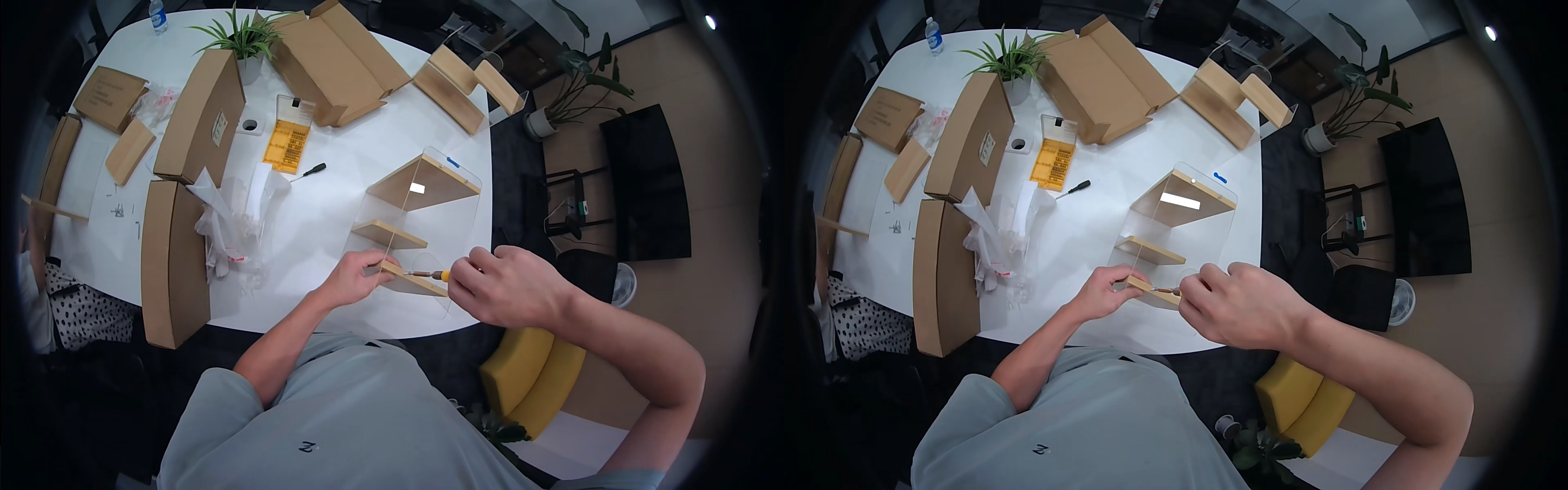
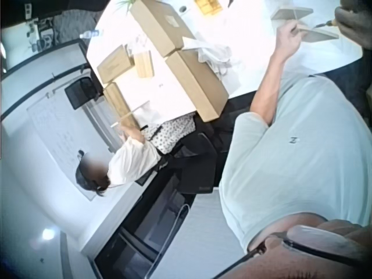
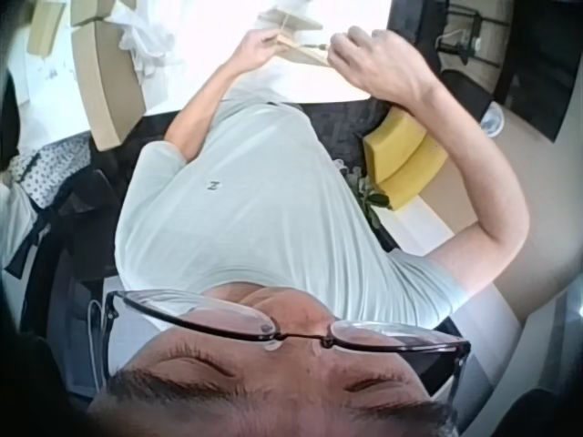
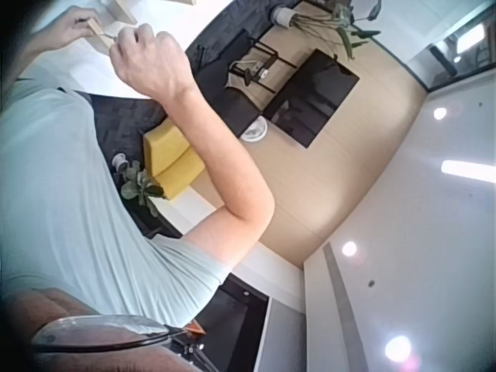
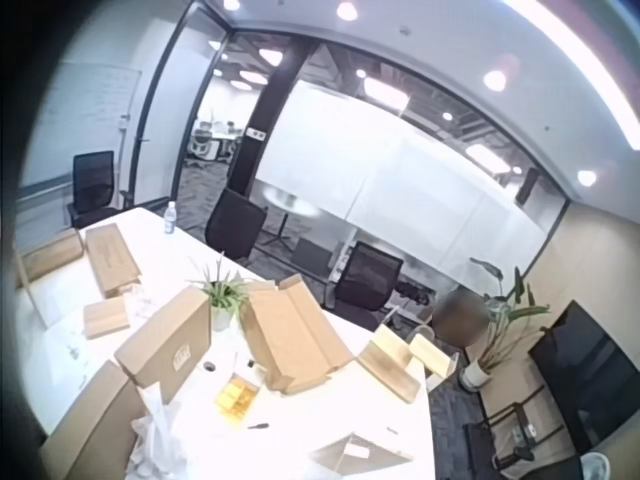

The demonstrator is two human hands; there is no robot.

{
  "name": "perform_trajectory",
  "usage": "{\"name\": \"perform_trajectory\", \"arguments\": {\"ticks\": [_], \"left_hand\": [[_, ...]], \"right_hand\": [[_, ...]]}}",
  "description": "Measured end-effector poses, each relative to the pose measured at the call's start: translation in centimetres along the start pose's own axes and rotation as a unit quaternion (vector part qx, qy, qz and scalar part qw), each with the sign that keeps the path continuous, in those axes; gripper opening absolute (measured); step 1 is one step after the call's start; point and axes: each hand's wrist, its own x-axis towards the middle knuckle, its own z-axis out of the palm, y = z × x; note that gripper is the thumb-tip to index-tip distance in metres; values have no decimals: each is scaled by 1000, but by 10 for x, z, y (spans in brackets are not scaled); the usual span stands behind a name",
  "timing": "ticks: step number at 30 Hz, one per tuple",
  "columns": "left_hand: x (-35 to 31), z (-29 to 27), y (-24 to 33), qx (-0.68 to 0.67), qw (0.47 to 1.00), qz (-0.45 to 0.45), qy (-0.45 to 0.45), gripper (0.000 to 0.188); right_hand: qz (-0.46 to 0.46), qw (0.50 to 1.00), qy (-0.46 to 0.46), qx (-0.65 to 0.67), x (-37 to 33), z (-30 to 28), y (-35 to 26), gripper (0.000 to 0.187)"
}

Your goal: The person assembles a small wooden shelving unit by hand, using a screwdriver to fasten wooden panels together. They align pieces, insert screws, and tighten them to form a multi-tiered structure on a white table.

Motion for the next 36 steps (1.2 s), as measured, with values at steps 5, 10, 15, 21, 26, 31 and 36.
{"name": "perform_trajectory", "arguments": {"ticks": [5,10,15,21,26,31,36], "left_hand": [[0,4,-4,9,1000,22,10,22],[-5,7,-4,21,999,26,-7,21],[-8,7,-9,-12,1000,13,6,20],[-4,4,-5,4,1000,18,-6,20],[-5,5,-2,12,1000,2,4,20],[-9,8,-12,15,1000,20,12,21],[-11,12,-11,-8,1000,-7,6,21]], "right_hand": [[154,976,-99,120,4,-6,-9,13],[416,779,-246,399,24,-17,5,25],[265,923,-174,220,14,-10,-9,20],[-5,1000,-9,-22,-1,-4,5,14],[58,998,-31,5,0,5,-6,16],[393,825,-238,330,23,-10,-5,25],[300,907,-193,226,15,-9,-10,24]]}}
